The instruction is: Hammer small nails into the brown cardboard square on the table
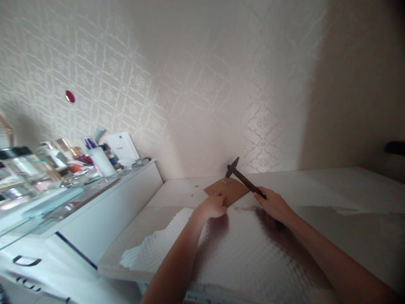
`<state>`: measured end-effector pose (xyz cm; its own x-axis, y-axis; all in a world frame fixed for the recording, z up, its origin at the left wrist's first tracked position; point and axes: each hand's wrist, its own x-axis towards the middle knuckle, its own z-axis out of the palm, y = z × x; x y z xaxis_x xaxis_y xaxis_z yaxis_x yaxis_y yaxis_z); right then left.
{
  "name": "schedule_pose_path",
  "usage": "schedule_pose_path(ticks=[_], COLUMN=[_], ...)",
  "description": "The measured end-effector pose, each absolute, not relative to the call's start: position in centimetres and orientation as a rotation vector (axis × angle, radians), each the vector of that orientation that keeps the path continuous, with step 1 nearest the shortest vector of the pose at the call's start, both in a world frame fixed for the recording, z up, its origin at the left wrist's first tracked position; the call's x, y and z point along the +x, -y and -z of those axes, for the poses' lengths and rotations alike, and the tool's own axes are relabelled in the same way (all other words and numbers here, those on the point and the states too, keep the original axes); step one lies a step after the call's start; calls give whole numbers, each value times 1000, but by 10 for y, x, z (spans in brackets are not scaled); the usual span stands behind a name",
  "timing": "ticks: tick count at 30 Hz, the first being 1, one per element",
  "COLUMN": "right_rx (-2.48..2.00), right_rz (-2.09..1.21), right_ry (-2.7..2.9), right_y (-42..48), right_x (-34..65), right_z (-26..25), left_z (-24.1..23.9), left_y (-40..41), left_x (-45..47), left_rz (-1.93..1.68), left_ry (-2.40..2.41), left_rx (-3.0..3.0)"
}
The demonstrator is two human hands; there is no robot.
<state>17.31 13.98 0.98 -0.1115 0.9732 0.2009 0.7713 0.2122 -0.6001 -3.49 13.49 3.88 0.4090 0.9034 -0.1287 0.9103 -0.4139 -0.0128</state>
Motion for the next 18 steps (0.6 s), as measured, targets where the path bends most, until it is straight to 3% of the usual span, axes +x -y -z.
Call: schedule_pose_path(ticks=[18], right_rx=[-1589], right_rz=[-518], right_ry=[1894], right_y=[-138], right_x=[171], right_z=[-12], left_z=[-38], left_y=[-136], left_x=[-36], left_rz=[176], left_ry=[-1656], left_rx=[2566])
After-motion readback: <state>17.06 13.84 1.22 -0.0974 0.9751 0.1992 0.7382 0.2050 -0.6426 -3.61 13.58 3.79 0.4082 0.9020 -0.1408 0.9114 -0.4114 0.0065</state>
